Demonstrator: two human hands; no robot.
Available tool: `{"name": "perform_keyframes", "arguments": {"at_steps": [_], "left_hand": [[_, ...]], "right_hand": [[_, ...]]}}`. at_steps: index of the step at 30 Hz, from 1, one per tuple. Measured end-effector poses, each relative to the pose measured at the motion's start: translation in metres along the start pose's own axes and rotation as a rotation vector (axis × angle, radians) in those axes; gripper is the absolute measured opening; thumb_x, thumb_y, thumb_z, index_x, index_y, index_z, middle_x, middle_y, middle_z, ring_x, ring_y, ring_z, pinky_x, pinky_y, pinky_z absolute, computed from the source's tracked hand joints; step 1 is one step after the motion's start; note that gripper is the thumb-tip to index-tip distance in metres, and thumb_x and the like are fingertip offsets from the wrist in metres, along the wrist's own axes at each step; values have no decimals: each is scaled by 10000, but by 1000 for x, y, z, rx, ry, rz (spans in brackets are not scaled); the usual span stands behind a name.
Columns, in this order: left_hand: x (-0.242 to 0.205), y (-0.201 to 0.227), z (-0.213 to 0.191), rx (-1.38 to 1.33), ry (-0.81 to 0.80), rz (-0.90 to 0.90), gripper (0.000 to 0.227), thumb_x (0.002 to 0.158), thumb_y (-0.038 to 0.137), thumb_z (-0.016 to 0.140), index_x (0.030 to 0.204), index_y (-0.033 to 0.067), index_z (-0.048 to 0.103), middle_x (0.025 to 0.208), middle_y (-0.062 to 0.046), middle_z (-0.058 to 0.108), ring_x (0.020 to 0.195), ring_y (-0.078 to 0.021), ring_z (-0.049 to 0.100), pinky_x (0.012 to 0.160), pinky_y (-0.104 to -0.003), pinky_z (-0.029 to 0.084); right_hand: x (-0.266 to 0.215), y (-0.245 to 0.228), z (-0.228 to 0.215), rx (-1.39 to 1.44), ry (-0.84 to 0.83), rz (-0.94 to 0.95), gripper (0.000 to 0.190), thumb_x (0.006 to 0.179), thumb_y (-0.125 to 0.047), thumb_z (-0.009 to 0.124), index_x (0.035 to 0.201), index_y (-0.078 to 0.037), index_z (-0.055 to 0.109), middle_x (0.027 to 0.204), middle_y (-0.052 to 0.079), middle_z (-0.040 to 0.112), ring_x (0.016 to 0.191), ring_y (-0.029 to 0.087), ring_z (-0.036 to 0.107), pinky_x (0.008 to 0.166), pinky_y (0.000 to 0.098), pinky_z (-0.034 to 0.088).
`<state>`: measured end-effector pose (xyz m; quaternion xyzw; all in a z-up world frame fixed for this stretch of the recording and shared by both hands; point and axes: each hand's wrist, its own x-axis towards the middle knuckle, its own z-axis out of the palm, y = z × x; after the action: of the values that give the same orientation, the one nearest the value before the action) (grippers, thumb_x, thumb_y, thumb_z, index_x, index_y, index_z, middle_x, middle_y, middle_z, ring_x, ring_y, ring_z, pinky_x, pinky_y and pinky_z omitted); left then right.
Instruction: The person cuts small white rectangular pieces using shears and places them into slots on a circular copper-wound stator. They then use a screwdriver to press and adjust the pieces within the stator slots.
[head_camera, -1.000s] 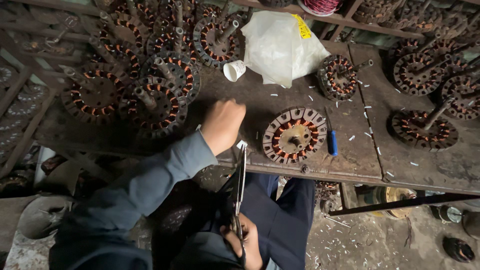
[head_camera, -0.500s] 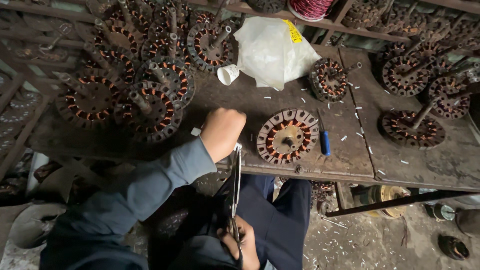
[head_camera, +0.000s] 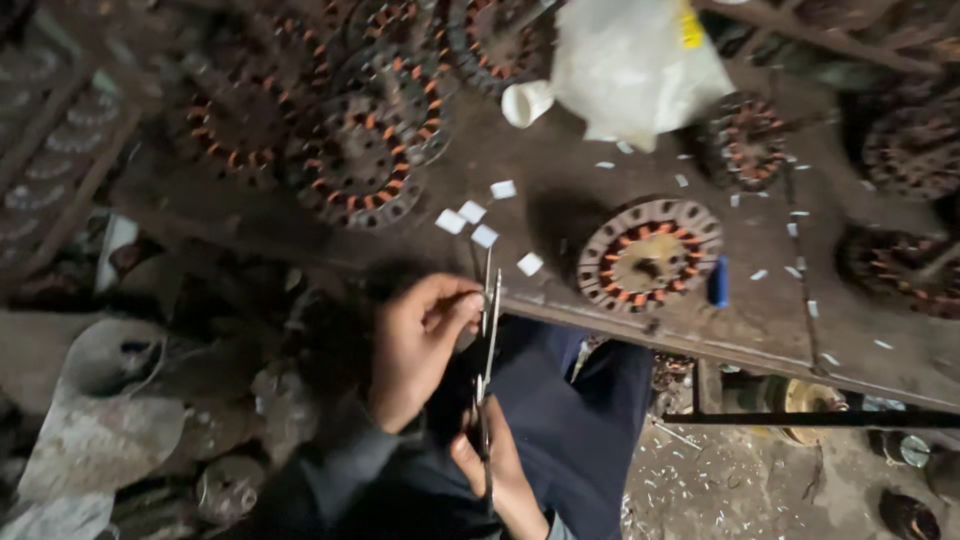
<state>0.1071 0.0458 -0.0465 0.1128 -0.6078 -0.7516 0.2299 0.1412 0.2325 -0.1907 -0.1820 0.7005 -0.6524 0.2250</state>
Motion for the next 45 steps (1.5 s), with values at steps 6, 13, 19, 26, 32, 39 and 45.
{"name": "perform_keyframes", "arguments": {"at_steps": [6, 13, 19, 26, 32, 39, 45], "left_hand": [[-22, -37, -21, -76, 242, 1, 164, 985, 43, 658, 1107, -60, 698, 976, -65, 755, 870, -89, 709, 757, -240, 569], [-22, -44, -28, -144, 197, -53, 167, 995, 50, 648, 1120, -60, 667, 989, -64, 731, 875, -105, 706, 764, -261, 593], [-24, -41, -27, -84, 197, -122, 175, 1003, 64, 648, 1131, -54, 661, 993, -71, 728, 875, -110, 707, 756, -265, 599], [-24, -35, -27, -49, 193, -77, 219, 1005, 89, 660, 1173, -51, 653, 1032, -62, 729, 905, -101, 703, 767, -260, 601], [-26, -35, -26, 10, 204, -87, 203, 1009, 81, 674, 1160, -55, 664, 1016, -64, 732, 875, -98, 700, 757, -255, 601], [-32, -34, -27, -10, 196, -57, 192, 1008, 66, 650, 1164, -46, 639, 1040, -53, 711, 916, -87, 694, 773, -242, 582], [-30, -31, -28, 84, 146, -33, 161, 1031, 88, 669, 1130, -40, 674, 970, -39, 701, 831, -68, 647, 737, -240, 595]], "right_hand": [[15, -37, 15, -130, -47, -31, 476, 850, -374, 807, 975, -42, 489, 797, 21, 478, 723, 111, 447, 626, 277, 417], [34, -79, 31, -263, 6, 45, 442, 780, -268, 874, 880, -70, 492, 715, -3, 475, 662, 96, 435, 568, 275, 396], [38, -71, 31, -154, 12, 38, 359, 748, -89, 823, 870, -81, 485, 747, -14, 541, 699, 68, 490, 600, 249, 438], [36, -42, 23, -162, 26, 45, 266, 704, 34, 695, 799, -76, 472, 699, 5, 521, 674, 63, 470, 576, 242, 405], [35, -44, 25, -82, 14, 62, 246, 725, 19, 683, 847, -56, 483, 736, 12, 496, 703, 71, 452, 593, 249, 387], [33, -65, 26, -206, -41, -96, 410, 681, -66, 771, 975, -36, 488, 788, 26, 510, 716, 103, 486, 627, 267, 449], [34, -45, 20, -229, 11, 49, 257, 636, 4, 667, 792, -64, 474, 633, 21, 462, 592, 102, 438, 526, 279, 371]]}}
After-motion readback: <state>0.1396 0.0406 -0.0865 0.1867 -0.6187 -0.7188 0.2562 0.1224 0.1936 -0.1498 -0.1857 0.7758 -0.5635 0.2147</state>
